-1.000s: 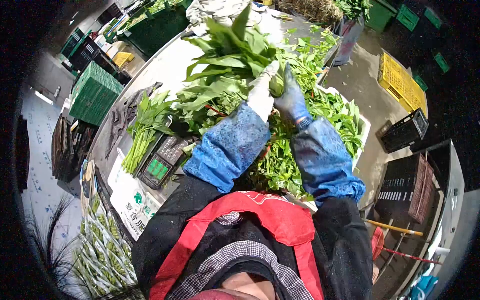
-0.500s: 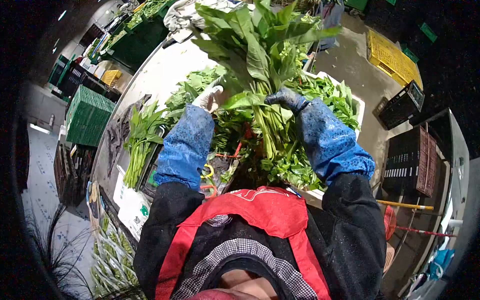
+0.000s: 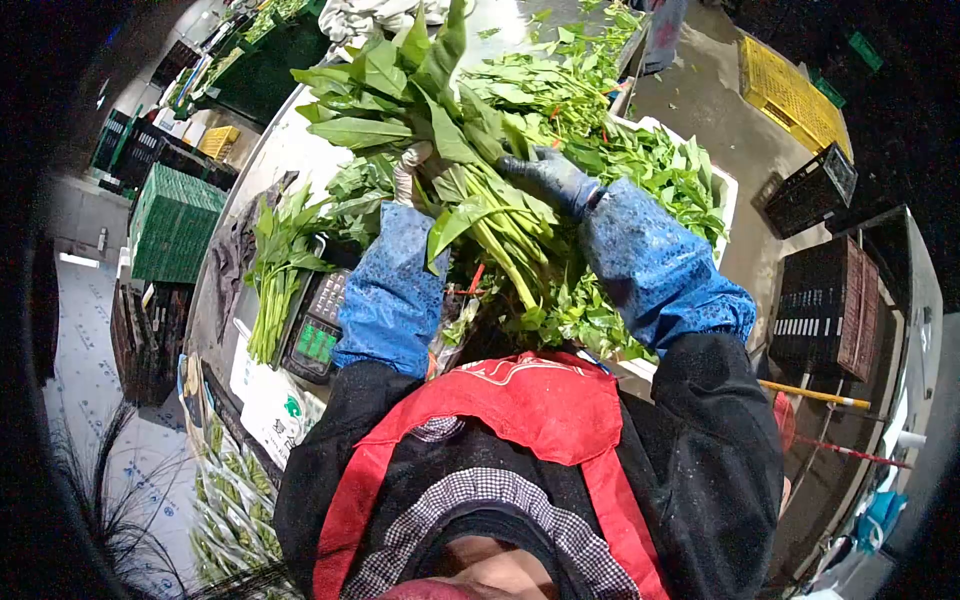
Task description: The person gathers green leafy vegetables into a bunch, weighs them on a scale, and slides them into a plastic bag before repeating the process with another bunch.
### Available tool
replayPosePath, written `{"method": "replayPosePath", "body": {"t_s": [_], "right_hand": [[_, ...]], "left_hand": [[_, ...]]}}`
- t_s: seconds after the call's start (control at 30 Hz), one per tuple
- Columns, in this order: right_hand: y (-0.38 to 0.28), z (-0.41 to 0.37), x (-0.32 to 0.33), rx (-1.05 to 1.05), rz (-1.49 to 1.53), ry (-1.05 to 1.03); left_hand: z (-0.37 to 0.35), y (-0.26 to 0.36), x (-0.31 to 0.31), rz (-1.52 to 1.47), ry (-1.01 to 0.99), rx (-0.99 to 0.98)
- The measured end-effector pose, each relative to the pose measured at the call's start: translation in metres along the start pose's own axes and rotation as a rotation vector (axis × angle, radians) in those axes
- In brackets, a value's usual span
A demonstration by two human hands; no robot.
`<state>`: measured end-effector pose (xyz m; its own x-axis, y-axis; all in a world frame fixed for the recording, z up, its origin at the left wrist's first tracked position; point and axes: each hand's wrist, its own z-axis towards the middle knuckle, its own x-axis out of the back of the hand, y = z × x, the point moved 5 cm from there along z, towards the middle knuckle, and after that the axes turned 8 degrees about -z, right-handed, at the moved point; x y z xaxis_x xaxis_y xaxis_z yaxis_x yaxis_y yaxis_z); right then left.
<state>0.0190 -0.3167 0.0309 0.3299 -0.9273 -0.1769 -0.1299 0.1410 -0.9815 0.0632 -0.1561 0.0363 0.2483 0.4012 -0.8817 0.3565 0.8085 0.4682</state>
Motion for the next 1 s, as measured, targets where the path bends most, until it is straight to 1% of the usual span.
{"method": "replayPosePath", "body": {"t_s": [0.03,0.1,0.13,0.17,0.2,0.23,0.27,0.3,0.33,0.37,0.4,0.43,0.47,0.5,0.53,0.57,0.6,0.63,0.67,0.7,0.73,0.77,0.8,0.83,0.87,0.9,0.93,0.97,1.0], "right_hand": [[0.005,-0.005,0.01,-0.054,-0.066,0.1],[0.004,-0.006,0.008,-0.066,-0.02,0.219],[0.002,-0.013,0.006,0.014,0.085,0.286],[0.01,-0.004,0.023,0.262,-0.175,0.327],[0.012,-0.008,0.028,0.269,-0.104,0.289],[0.016,-0.013,0.034,0.177,0.068,0.16],[0.022,-0.018,0.042,0.101,0.143,0.081],[0.029,-0.022,0.053,0.046,0.112,0.072],[0.036,-0.024,0.071,-0.007,-0.412,0.366],[0.042,-0.03,0.084,-0.001,-0.618,0.354],[0.048,-0.036,0.098,0.007,-0.834,0.347],[0.054,-0.043,0.111,0.018,-1.04,0.348],[0.042,-0.056,0.106,-0.402,-0.884,0.332],[0.049,-0.05,0.113,-0.212,-1.071,0.317],[0.053,-0.044,0.122,-0.01,-1.252,0.302],[0.052,-0.04,0.122,-0.154,-1.175,0.261],[0.043,-0.037,0.114,0.021,-1.165,0.256],[0.034,-0.032,0.104,0.196,-1.15,0.245],[0.002,-0.039,0.08,0.238,-1.237,0.253],[-0.007,-0.034,0.066,0.331,-1.198,0.273],[-0.016,-0.03,0.053,0.421,-1.16,0.294],[-0.024,-0.031,0.035,0.431,-1.108,0.276],[-0.013,-0.022,0.025,0.399,-1.085,0.196],[0.012,-0.019,0.03,0.344,-1.355,0.194],[0.027,-0.017,0.035,0.123,-1.352,0.065],[0.033,-0.019,0.039,0.093,-1.269,0.085],[0.039,-0.016,0.048,0.061,-1.254,0.098],[0.046,-0.016,0.058,0.028,-1.229,0.112],[0.041,-0.023,0.057,0.069,-1.056,0.089]], "left_hand": [[0.006,-0.001,0.007,-0.068,-0.028,0.001],[0.008,0.003,0.02,0.0,0.066,-0.055],[0.009,0.005,0.027,0.077,0.113,-0.109],[0.004,0.007,0.006,0.082,0.032,-0.116],[-0.002,0.011,-0.016,0.087,-0.049,-0.124],[0.002,0.02,0.008,0.124,0.14,-0.223],[0.008,0.028,0.024,0.131,0.16,-0.176],[0.011,0.032,0.03,0.009,0.157,-0.173],[0.011,0.038,0.036,0.009,0.135,-0.181],[0.01,0.044,0.031,0.009,0.111,-0.191],[-0.001,0.047,0.007,0.0,0.114,-0.336],[0.003,0.052,0.02,0.017,0.127,-0.326],[0.002,0.057,0.029,0.036,0.147,-0.31],[-0.007,0.057,0.02,0.133,0.155,-0.324],[0.001,0.06,0.042,0.195,0.189,-0.341],[0.005,0.062,0.045,0.257,0.222,-0.356],[0.008,0.054,0.043,0.168,0.119,-0.363],[0.012,0.049,0.046,0.05,0.102,-0.262],[0.014,0.044,0.047,-0.067,0.087,-0.158],[0.006,0.039,0.027,0.034,0.119,-0.19],[0.015,0.034,0.035,-0.178,-0.047,-0.103],[0.022,0.038,0.047,-0.034,-0.138,-0.135],[0.029,0.042,0.06,0.109,-0.227,-0.18],[0.035,0.046,0.072,0.242,-0.31,-0.236],[0.035,0.047,0.063,0.366,-0.436,-0.415],[0.033,0.048,0.055,0.476,-0.548,-0.621],[0.028,0.048,0.048,0.551,-0.639,-0.827],[0.028,0.05,0.054,0.561,-0.472,-0.724],[0.022,0.047,0.057,0.5,-0.226,-0.572]]}}
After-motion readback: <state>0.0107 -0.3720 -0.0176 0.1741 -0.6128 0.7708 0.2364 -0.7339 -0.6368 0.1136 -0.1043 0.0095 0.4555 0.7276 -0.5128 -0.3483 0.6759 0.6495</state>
